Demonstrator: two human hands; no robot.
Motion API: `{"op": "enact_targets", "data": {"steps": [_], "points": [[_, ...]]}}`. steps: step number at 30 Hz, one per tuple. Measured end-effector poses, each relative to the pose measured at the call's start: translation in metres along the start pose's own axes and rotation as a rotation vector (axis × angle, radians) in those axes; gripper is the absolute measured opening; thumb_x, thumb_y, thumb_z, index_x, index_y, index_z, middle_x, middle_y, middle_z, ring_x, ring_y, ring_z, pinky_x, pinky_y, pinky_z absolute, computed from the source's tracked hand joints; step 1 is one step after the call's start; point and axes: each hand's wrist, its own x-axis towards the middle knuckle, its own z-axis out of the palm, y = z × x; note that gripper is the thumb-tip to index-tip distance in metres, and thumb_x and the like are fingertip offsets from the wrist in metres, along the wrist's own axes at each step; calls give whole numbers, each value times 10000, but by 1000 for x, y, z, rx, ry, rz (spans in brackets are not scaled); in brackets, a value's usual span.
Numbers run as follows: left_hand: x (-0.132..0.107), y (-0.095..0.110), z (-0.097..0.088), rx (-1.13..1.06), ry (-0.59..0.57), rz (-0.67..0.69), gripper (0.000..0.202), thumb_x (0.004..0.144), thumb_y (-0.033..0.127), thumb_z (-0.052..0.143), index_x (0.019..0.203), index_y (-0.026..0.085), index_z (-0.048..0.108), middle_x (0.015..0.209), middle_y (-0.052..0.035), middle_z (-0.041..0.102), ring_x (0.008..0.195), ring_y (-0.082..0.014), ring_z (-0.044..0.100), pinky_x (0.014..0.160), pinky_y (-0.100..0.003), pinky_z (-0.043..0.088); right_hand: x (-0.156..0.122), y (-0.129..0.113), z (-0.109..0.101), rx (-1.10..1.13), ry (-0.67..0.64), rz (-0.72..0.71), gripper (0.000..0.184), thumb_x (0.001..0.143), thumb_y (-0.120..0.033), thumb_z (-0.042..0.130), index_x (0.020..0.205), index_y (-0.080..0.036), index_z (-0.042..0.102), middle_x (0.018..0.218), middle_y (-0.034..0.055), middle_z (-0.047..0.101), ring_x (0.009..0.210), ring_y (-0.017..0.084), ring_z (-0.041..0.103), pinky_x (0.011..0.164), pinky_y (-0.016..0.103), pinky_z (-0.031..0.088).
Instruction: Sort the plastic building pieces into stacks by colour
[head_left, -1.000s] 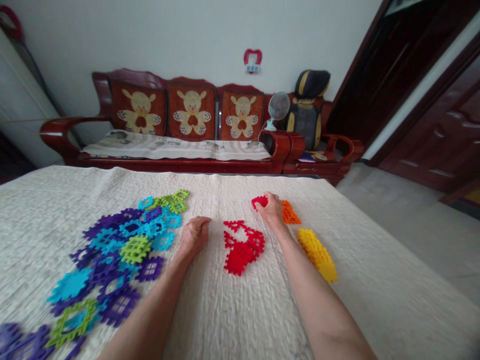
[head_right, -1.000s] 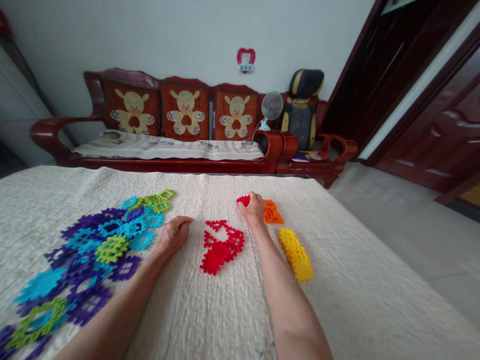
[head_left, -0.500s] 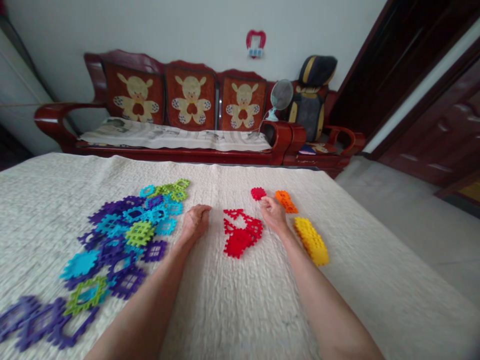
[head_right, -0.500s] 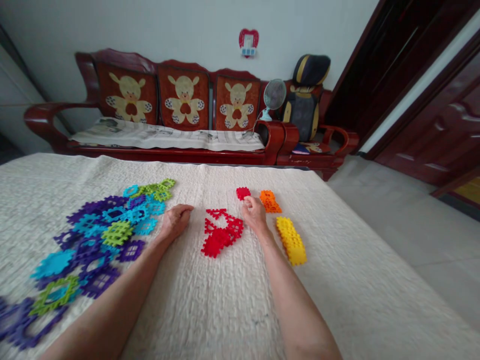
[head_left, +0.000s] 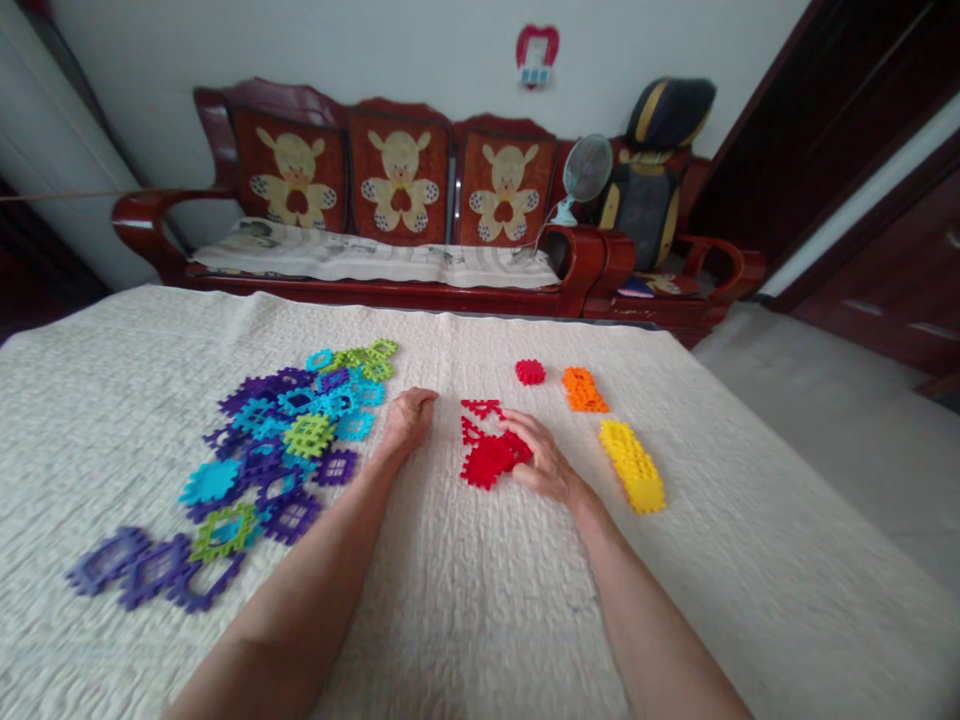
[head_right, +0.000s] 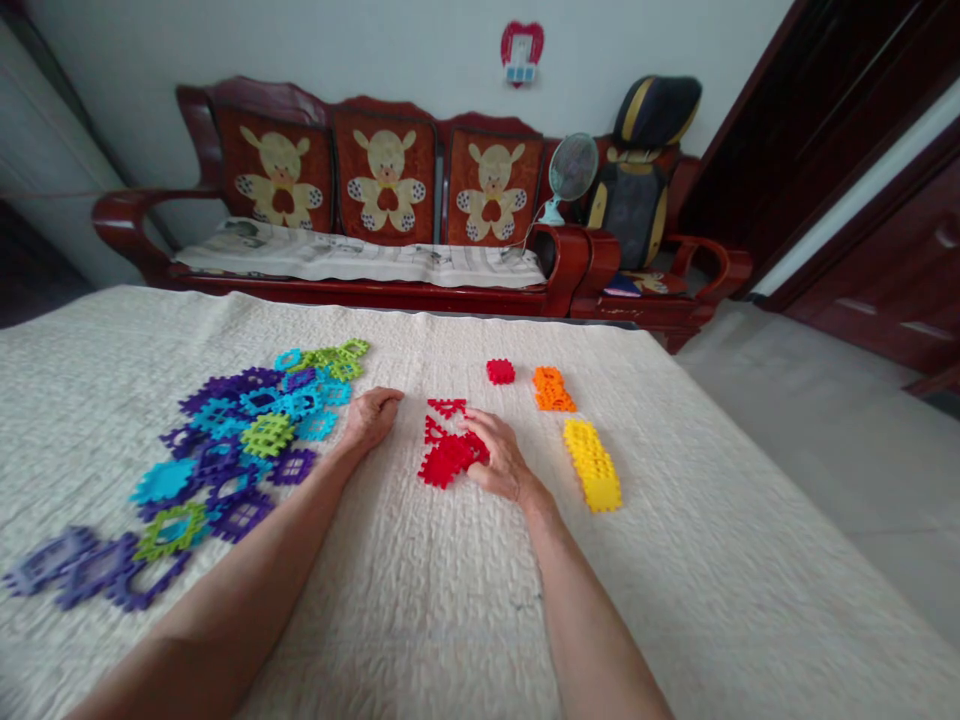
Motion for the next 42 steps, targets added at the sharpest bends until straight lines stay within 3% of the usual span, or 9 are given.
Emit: {"op": "enact_targets", "data": {"steps": [5, 11, 19, 24, 31, 38, 42], "points": [[1, -1, 1, -12, 4, 1, 352, 838, 159, 457, 991, 193, 772, 1047, -45, 769, 991, -181, 695, 974, -294, 522, -2, 0, 6, -51, 26, -55, 667, 618, -141, 511, 1265, -238, 642, 1465, 80, 525, 1368, 287, 458, 1153, 522, 345], [0, 0, 0, -20, -19, -7, 353, 850, 149, 456, 1007, 173, 771, 1053, -66, 763, 1001, -192, 691, 973, -306, 519, 1, 2, 13, -113, 65, -98, 509, 667, -131, 533, 1130, -234, 717, 1264, 80, 663, 1257, 285, 554, 1098, 532, 404], [0, 2, 0, -32, -12, 2, 346, 846, 116, 464, 1003, 174, 767, 1051, -60, 763, 1000, -182, 692, 976, -299, 517, 4, 8, 17, -140, 159, -61, 464, 760, -136, 514, 1182, -225, 687, 1335, 100, 608, 1246, 256, 569, 1081, 471, 456], [0, 1, 0, -17, -16, -1, 340, 855, 118, 464, 1004, 174, 764, 1057, -64, 764, 1015, -184, 692, 979, -298, 516, 7, 15, 20, -125, 262, 6, 359, 856, -232, 505, 1167, -218, 684, 1331, 112, 604, 1249, 254, 566, 1083, 458, 463], [-1, 0, 2, -6, 4, -1, 327, 856, 122, 475, 1005, 188, 759, 1057, -57, 763, 1014, -181, 692, 982, -299, 512, 12, 22, 16, -78, 351, 68, 322, 936, -365, 458, 1092, -196, 685, 1123, 121, 700, 1075, 240, 646, 988, 405, 513], [-1, 1, 1, -20, -5, -11, 322, 864, 121, 479, 1014, 171, 760, 1064, -72, 763, 1013, -188, 695, 976, -298, 512, 15, 19, 14, -54, 363, 91, 289, 944, -393, 451, 991, -203, 664, 1036, 110, 697, 1010, 231, 641, 932, 373, 507], [-1, 2, 1, -22, -11, -22, 327, 853, 113, 484, 1017, 181, 758, 1072, -64, 762, 1024, -191, 693, 991, -307, 507, 18, 12, 13, -84, 349, 89, 273, 950, -397, 435, 848, -226, 622, 903, 71, 674, 877, 205, 624, 842, 331, 501]]}}
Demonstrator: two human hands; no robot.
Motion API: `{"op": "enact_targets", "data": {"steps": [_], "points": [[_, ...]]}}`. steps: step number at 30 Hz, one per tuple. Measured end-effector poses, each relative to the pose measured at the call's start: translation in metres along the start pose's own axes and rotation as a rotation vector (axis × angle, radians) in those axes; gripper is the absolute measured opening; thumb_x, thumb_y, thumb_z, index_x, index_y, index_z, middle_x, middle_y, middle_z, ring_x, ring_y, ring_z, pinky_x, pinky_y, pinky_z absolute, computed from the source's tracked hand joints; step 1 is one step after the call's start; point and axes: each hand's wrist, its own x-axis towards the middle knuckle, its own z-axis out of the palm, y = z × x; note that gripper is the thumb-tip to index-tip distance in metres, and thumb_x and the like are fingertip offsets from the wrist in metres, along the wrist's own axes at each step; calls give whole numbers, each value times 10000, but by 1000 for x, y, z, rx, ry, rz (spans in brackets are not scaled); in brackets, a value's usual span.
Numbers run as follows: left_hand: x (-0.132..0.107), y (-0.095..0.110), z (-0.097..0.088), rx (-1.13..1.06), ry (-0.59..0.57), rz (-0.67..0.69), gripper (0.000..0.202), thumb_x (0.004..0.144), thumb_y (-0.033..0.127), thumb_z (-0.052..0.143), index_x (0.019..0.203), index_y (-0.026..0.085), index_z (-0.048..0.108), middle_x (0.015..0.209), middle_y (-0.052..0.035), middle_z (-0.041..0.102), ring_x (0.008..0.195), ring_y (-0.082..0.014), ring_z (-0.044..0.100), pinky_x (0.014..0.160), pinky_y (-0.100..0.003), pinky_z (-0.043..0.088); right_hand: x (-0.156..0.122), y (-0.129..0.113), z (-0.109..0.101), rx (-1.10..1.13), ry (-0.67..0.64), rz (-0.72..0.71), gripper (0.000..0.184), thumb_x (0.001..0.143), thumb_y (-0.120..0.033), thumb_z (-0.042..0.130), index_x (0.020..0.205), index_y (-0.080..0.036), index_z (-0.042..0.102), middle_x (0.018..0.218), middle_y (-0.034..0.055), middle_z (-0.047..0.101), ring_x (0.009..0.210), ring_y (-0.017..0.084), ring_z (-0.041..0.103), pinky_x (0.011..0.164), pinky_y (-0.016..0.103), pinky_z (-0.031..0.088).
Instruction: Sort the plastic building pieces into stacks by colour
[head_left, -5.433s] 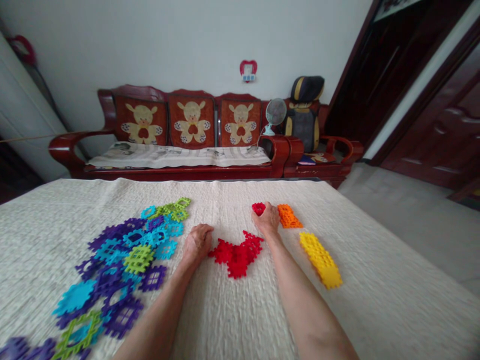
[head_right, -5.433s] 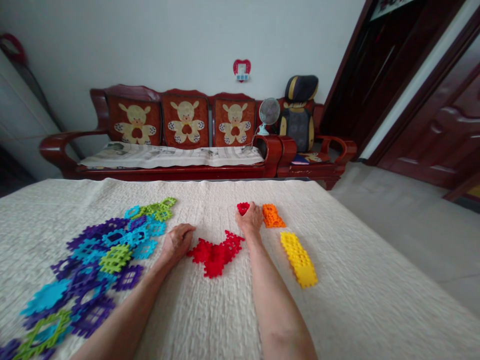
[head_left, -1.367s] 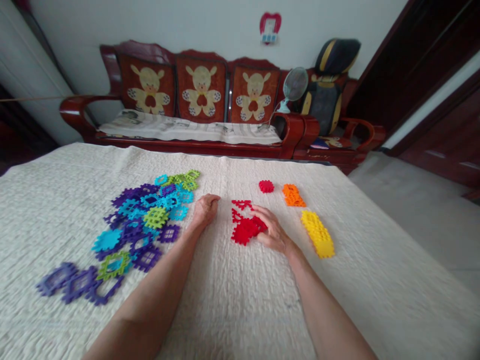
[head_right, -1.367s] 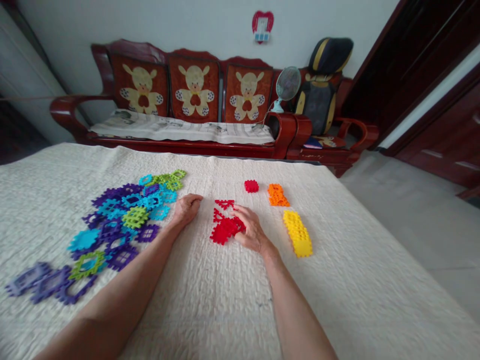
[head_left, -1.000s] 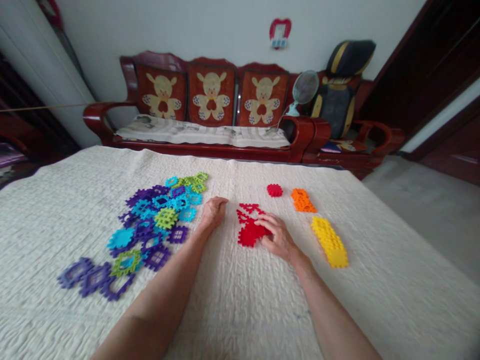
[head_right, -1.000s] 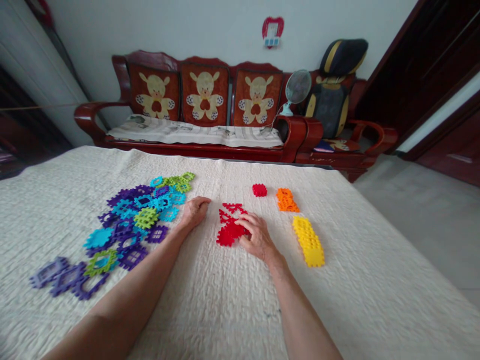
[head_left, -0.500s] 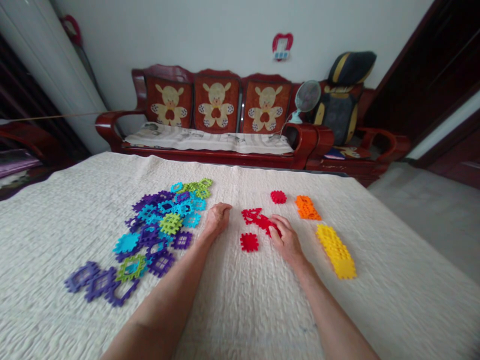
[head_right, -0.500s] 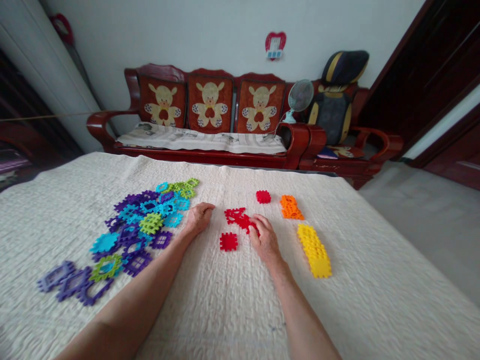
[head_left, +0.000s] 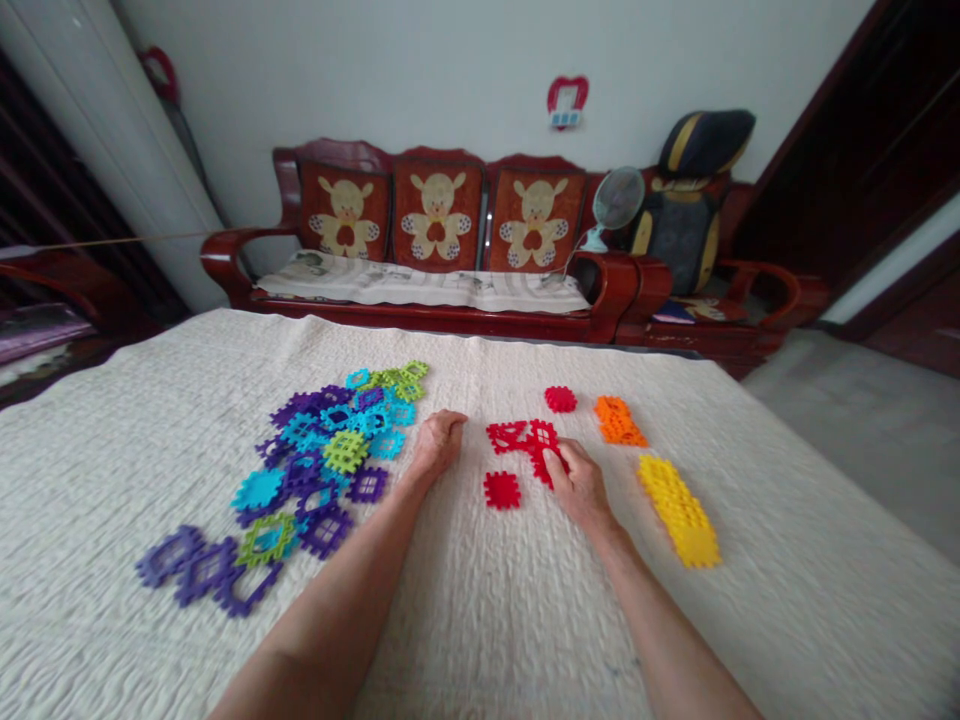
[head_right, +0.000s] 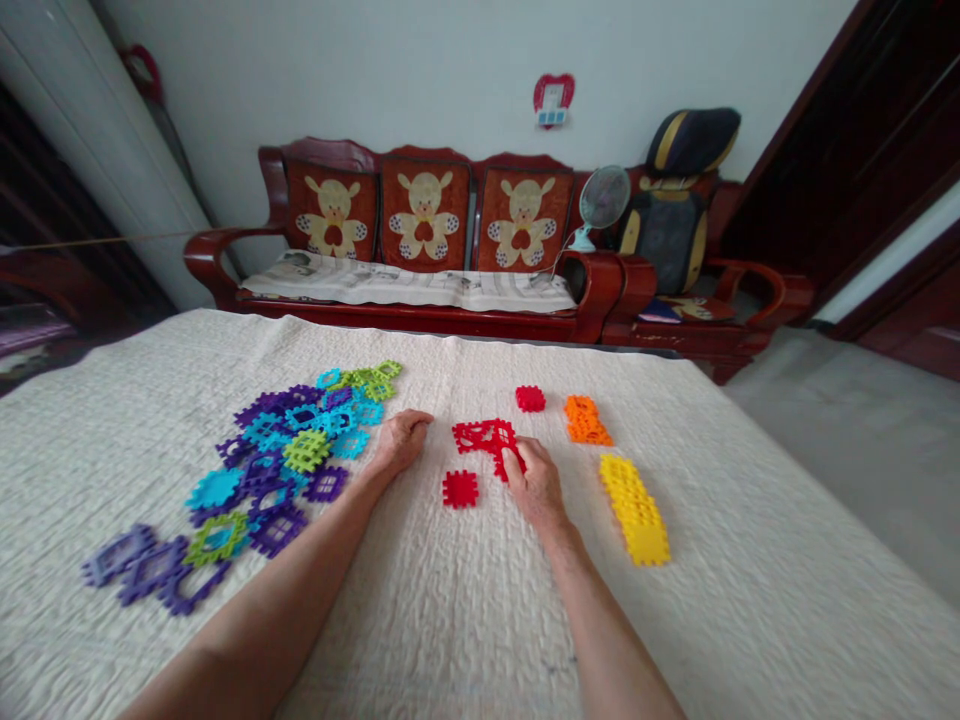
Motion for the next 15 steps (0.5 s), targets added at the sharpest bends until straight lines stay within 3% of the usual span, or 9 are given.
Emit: {"op": "enact_targets", "data": {"steps": [5, 10, 15], "points": [[0, -1, 0, -1, 10, 7, 337, 855, 114, 473, 1019, 183, 759, 1069, -64, 762, 1028, -191, 692, 996, -310, 507, 0, -6, -1, -19, -2, 11, 323, 942, -434, 423, 695, -240, 498, 688, -7, 549, 652, 151, 519, 649, 258, 432], [1, -1, 0, -2, 2, 11, 331, 862, 123, 471, 1004, 183, 763, 1062, -65, 762, 1022, -189, 693, 994, -302, 508, -1, -11, -3, 43, 14, 95, 392, 934, -493, 429, 630, -244, 413, 559, -55, 402, 552, 128, 403, 554, 239, 346], [1, -1, -1, 6, -15, 10, 333, 859, 113, 476, 1024, 173, 759, 1076, -70, 760, 1033, -191, 691, 1001, -303, 503, 1, -15, -3, 127, -38, 140, 422, 942, -532, 399, 693, -223, 542, 571, -38, 480, 562, 137, 461, 564, 233, 382]]}}
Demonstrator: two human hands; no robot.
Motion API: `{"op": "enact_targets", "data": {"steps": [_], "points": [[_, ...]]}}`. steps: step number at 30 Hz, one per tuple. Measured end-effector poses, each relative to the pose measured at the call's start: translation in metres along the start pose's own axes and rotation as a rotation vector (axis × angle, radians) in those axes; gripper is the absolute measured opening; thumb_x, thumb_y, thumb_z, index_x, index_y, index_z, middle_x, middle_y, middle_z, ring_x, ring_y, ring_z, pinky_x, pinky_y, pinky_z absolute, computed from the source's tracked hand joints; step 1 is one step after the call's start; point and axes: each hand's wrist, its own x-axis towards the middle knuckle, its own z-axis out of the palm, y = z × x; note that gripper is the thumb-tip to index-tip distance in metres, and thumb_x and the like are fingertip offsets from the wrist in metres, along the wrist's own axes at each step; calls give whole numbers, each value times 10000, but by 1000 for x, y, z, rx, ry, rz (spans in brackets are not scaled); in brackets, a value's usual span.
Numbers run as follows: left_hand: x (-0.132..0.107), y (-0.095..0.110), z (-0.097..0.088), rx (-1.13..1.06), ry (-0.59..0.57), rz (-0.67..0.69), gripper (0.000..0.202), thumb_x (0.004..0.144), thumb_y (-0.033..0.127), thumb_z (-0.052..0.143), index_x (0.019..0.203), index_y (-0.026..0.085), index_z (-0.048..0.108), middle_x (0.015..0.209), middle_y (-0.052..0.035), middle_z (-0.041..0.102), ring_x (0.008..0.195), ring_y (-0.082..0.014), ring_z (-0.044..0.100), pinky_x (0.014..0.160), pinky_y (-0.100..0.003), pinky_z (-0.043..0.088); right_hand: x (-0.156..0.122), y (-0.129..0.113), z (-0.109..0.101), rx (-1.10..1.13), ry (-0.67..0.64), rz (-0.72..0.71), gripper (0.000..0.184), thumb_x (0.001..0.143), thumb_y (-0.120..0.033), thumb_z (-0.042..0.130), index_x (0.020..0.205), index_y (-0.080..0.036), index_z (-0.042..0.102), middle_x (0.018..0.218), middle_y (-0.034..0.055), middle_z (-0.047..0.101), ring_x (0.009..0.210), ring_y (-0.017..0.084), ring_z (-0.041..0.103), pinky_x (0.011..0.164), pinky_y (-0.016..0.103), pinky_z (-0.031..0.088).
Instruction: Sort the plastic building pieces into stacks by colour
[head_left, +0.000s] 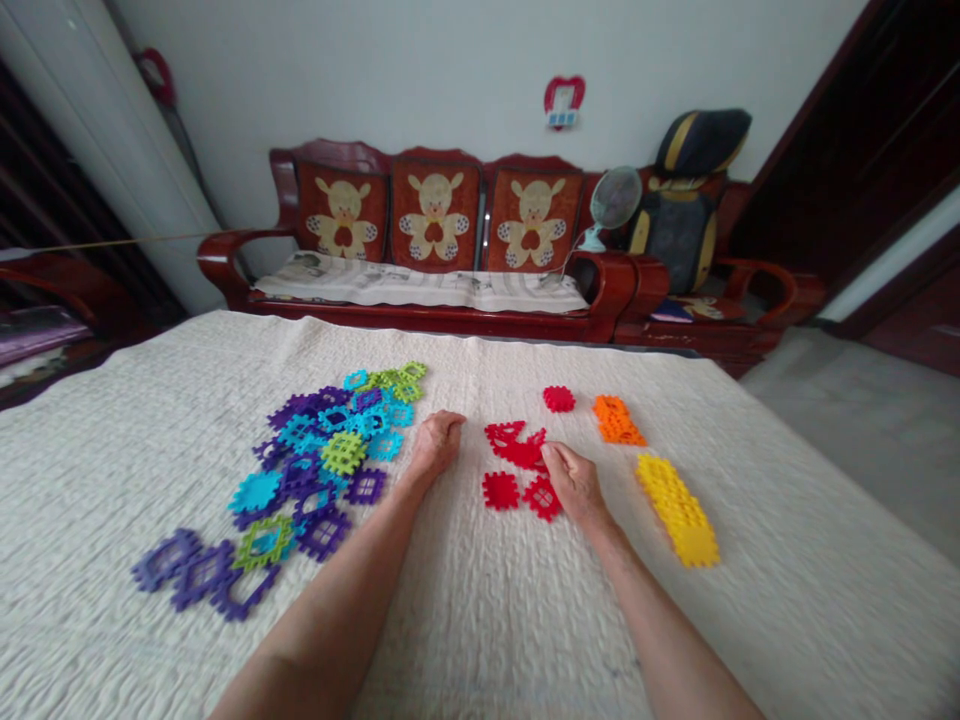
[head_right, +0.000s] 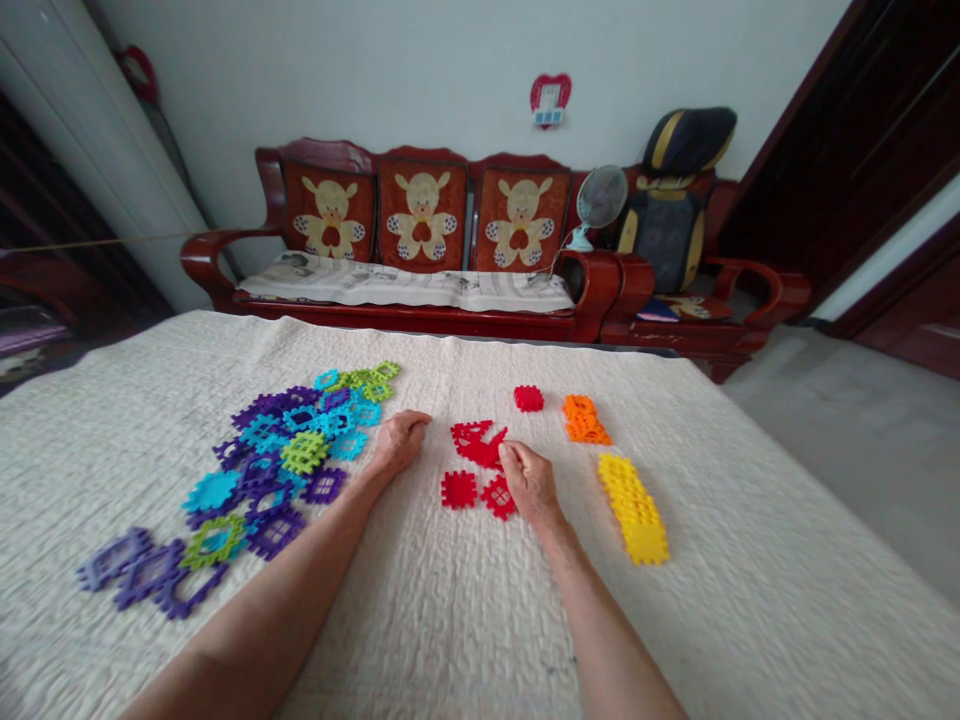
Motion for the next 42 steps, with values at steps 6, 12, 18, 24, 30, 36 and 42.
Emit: {"op": "enact_targets", "data": {"steps": [6, 12, 18, 24, 30, 36, 42], "points": [[0, -2, 2, -3, 15, 10, 321, 875, 126, 478, 1024, 173, 759, 1064, -74, 761, 1023, -192, 693, 995, -306, 505, 3, 8, 6, -106, 63, 46, 389, 910, -523, 430, 864, -214, 662, 652, 27, 666, 619, 189, 622, 603, 262, 447], [2, -7, 5, -9, 26, 11, 330, 873, 116, 478, 1044, 169, 756, 1082, -61, 761, 1033, -181, 692, 990, -288, 507, 5, 21, 11, -89, 150, 73, 395, 907, -494, 427, 991, -192, 667, 783, 65, 731, 707, 208, 676, 669, 293, 501], [4, -4, 5, 61, -17, 11, 333, 877, 115, 482, 1062, 180, 751, 1109, -60, 753, 1039, -179, 686, 994, -284, 501, 5, 27, 18, -248, 231, 29, 342, 887, -425, 453, 974, -178, 673, 908, 97, 725, 774, 207, 644, 765, 325, 502], [-6, 11, -6, 203, -118, 172, 330, 857, 103, 500, 1098, 162, 718, 1142, -87, 718, 1095, -193, 639, 1044, -320, 464, 4, 24, 18, -379, 243, 0, 308, 870, -315, 473, 1076, -178, 657, 1102, 121, 656, 969, 226, 608, 836, 335, 491], [-31, 39, -14, 355, -279, 169, 315, 917, 227, 481, 1166, 206, 672, 1271, -103, 617, 1202, -250, 546, 1037, -442, 457, 6, 24, 18, -392, 126, 8, 328, 881, -275, 441, 1097, -194, 674, 1115, 92, 664, 1025, 229, 592, 897, 351, 471], [-60, 41, -13, 386, -269, 157, 373, 977, 311, 404, 1300, 264, 585, 1458, -89, 484, 1354, -285, 405, 1083, -545, 395, 4, 15, 16, -512, -6, 45, 417, 920, -253, 405, 1267, -179, 625, 1247, 110, 641, 1097, 254, 571, 914, 372, 460], [-71, 25, -11, 373, -250, 166, 437, 1005, 367, 382, 1410, 260, 505, 1568, -85, 385, 1450, -286, 322, 1175, -530, 299, 6, 20, 15, -516, -66, 74, 427, 932, -277, 366, 1232, -195, 659, 1258, 113, 637, 1105, 269, 567, 942, 403, 458]]}}
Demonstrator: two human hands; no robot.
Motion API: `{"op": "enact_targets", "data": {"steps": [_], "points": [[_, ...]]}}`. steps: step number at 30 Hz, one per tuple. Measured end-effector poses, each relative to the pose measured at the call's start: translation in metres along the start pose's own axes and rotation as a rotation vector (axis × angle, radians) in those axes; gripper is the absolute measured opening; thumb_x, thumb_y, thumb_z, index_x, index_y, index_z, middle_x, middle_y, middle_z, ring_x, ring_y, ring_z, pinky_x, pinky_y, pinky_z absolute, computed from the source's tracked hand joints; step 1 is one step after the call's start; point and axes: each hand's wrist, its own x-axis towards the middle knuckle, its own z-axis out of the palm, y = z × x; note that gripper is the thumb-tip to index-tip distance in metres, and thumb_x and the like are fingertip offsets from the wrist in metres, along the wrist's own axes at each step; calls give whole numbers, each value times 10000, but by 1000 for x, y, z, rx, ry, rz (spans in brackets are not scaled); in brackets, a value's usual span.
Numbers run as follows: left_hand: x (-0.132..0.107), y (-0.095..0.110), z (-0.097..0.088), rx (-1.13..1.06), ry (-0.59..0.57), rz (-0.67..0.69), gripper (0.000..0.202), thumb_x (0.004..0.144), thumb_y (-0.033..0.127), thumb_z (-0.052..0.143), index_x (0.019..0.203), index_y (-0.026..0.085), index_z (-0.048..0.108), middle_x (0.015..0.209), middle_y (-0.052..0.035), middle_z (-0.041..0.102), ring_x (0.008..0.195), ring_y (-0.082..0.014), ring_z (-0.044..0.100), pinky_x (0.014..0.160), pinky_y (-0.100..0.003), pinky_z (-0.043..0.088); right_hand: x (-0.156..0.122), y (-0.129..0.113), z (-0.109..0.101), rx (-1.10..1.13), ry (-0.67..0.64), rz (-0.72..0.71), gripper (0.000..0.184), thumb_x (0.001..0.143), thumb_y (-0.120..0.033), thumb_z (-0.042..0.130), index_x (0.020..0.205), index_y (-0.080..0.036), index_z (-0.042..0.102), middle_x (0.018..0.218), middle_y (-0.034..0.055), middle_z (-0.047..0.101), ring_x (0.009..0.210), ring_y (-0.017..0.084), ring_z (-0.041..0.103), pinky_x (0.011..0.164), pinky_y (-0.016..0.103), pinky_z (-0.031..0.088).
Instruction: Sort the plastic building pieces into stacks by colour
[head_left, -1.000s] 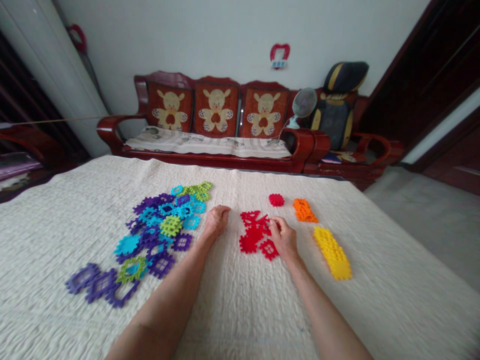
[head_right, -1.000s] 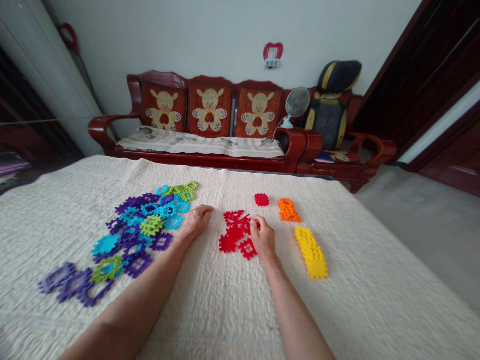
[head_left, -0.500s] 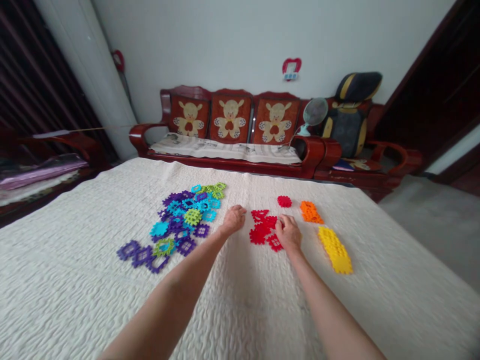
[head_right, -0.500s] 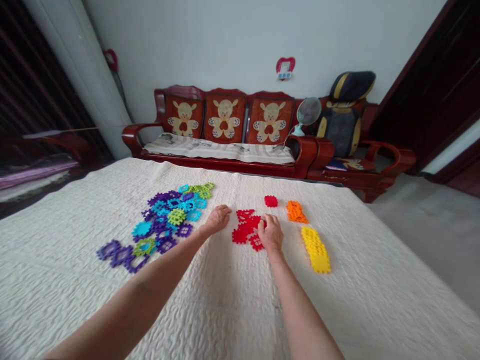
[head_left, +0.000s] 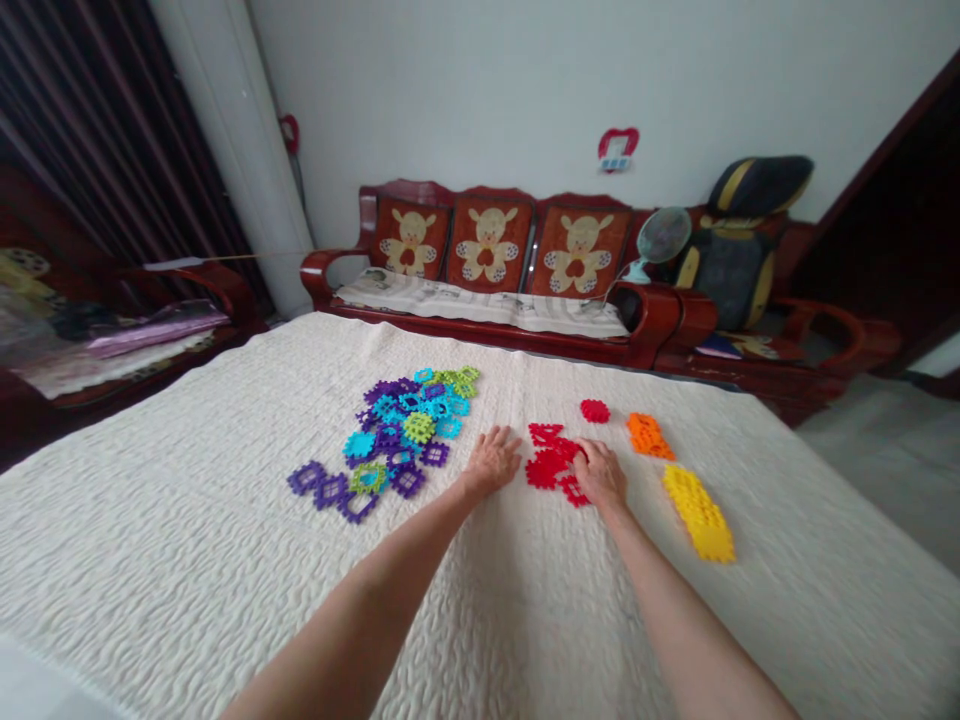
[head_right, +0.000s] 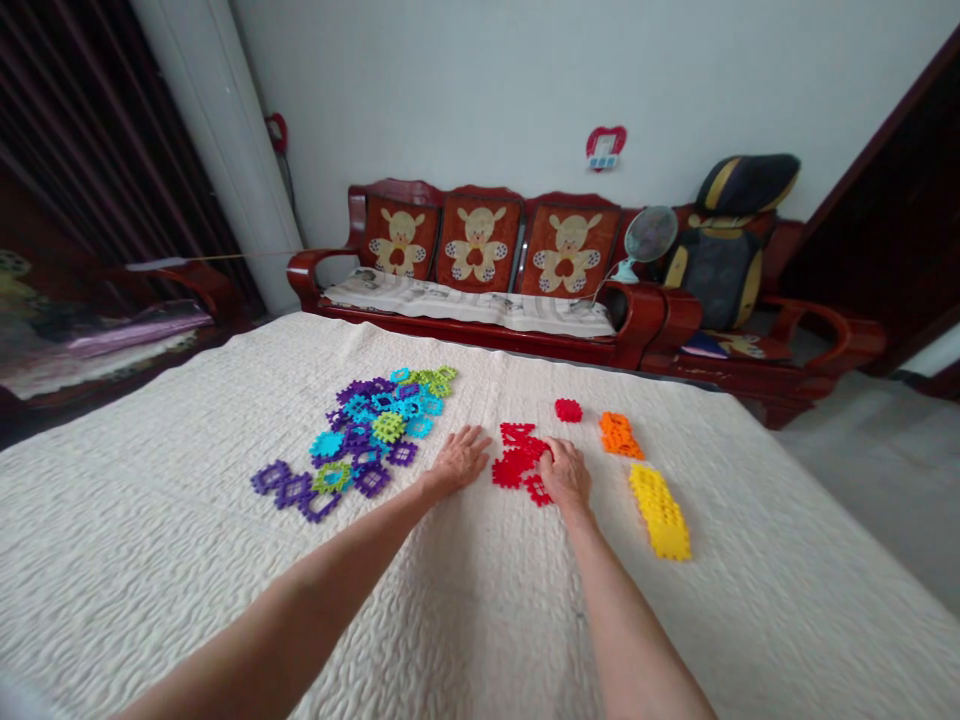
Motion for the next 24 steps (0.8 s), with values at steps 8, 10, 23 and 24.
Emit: {"op": "enact_targets", "data": {"steps": [8, 10, 23, 24], "points": [[-10, 2, 3, -2, 71, 0, 433, 1004, 354, 400, 1412, 254, 503, 1565, -79, 401, 1451, -283, 336, 1178, -516, 313, -4, 11, 6, 180, 95, -26, 475, 911, -406, 342, 1168, -169, 664, 1188, 124, 669, 1121, 263, 591, 1010, 419, 449], [-6, 2, -2, 13, 78, 14, 406, 992, 345, 425, 1375, 260, 531, 1536, -69, 435, 1421, -272, 373, 1158, -500, 345, -4, 10, 6, 199, 90, -36, 501, 897, -474, 366, 1170, -175, 661, 1199, 127, 667, 1133, 274, 589, 1010, 431, 451], [16, -10, -2, -49, 126, 32, 232, 958, 243, 446, 998, 190, 668, 1137, -77, 639, 1112, -206, 577, 1037, -358, 425, -12, 10, -8, 481, 190, 92, 473, 845, -532, 444, 1014, -178, 709, 1034, 125, 748, 948, 256, 670, 879, 378, 510], [15, -11, 0, -48, 132, 34, 232, 955, 244, 449, 1005, 190, 669, 1142, -78, 638, 1116, -208, 575, 1037, -360, 426, -14, 9, -8, 486, 194, 88, 461, 848, -525, 448, 1012, -181, 709, 1037, 122, 749, 952, 254, 670, 887, 378, 509]]}}
